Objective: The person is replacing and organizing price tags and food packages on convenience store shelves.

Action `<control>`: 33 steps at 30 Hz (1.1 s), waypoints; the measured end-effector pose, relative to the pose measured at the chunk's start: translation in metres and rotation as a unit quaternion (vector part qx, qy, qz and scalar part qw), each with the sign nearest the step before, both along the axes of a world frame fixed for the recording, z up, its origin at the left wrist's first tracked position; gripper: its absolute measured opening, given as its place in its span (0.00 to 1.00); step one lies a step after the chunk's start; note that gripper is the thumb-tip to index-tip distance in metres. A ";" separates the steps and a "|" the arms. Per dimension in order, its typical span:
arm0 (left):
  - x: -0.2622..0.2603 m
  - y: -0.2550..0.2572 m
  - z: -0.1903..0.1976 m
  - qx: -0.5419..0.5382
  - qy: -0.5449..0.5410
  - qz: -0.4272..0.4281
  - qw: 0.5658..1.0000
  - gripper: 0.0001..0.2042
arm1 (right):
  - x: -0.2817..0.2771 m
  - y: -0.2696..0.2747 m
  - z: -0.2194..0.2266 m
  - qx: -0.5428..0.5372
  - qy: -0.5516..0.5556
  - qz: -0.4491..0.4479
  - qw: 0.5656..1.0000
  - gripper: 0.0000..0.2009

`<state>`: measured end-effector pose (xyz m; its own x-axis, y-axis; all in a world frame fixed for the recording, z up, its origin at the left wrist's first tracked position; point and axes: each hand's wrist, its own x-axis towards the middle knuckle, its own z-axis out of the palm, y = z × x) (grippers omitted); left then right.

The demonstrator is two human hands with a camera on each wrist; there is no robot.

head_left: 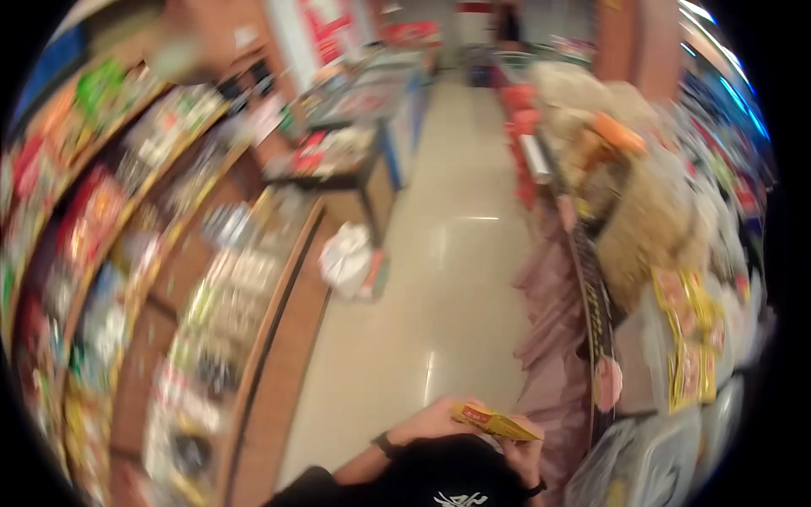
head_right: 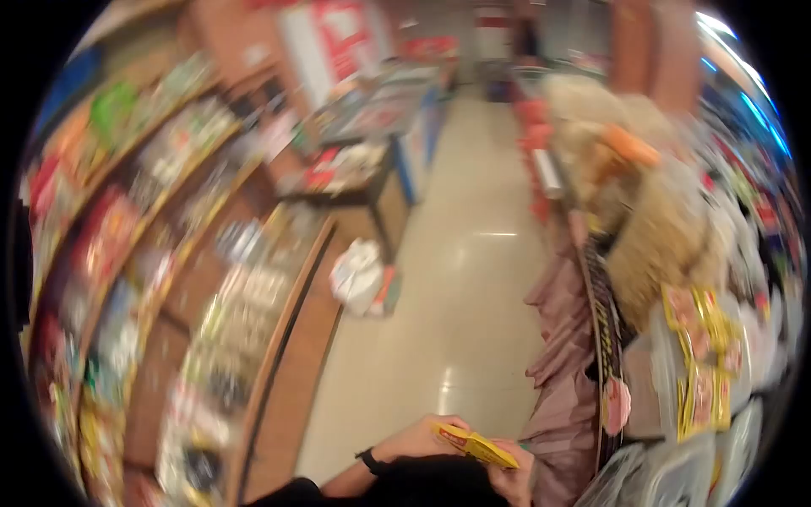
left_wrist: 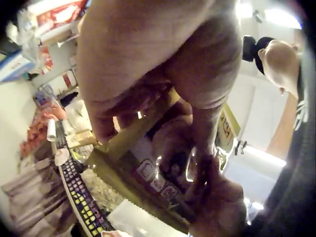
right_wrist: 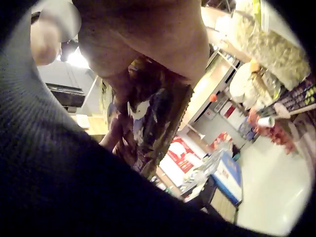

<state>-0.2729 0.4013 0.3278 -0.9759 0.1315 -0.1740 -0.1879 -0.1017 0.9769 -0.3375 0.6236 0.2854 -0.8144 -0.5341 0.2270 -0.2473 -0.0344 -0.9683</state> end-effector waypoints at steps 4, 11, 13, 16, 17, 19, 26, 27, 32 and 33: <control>0.080 -0.045 -0.011 0.052 0.022 0.133 0.990 0.16 | 0.038 -0.066 -0.033 -0.027 -0.141 0.067 0.987 0.14; 0.181 -0.108 -0.035 0.108 0.031 0.326 0.939 0.16 | 0.085 -0.186 -0.015 0.057 -0.156 0.235 0.958 0.13; 0.191 -0.114 -0.032 0.091 0.028 0.398 0.912 0.14 | 0.092 -0.208 -0.013 0.088 -0.155 0.260 0.949 0.14; 0.200 -0.131 -0.009 0.089 0.011 0.496 0.863 0.13 | 0.096 -0.241 -0.002 0.155 -0.112 0.309 0.932 0.14; 0.198 -0.139 -0.010 0.101 0.008 0.501 0.859 0.13 | 0.092 -0.245 -0.006 0.189 -0.123 0.292 0.929 0.13; 0.202 -0.151 -0.015 0.119 -0.011 0.520 0.846 0.15 | 0.084 -0.252 -0.019 0.256 -0.153 0.267 0.916 0.13; 0.178 -0.223 -0.038 0.098 0.038 0.409 0.907 0.17 | 0.046 -0.329 -0.033 0.138 -0.194 0.294 0.926 0.08; 0.175 -0.236 -0.039 0.074 0.027 0.383 0.920 0.18 | 0.036 -0.341 -0.032 0.132 -0.177 0.305 0.926 0.08; 0.146 -0.286 -0.033 0.028 0.037 0.446 0.894 0.13 | -0.003 -0.417 -0.032 0.102 -0.191 0.374 0.902 0.11; 0.140 -0.299 -0.032 -0.050 0.022 0.461 0.886 0.13 | -0.009 -0.436 -0.025 0.095 -0.198 0.397 0.891 0.12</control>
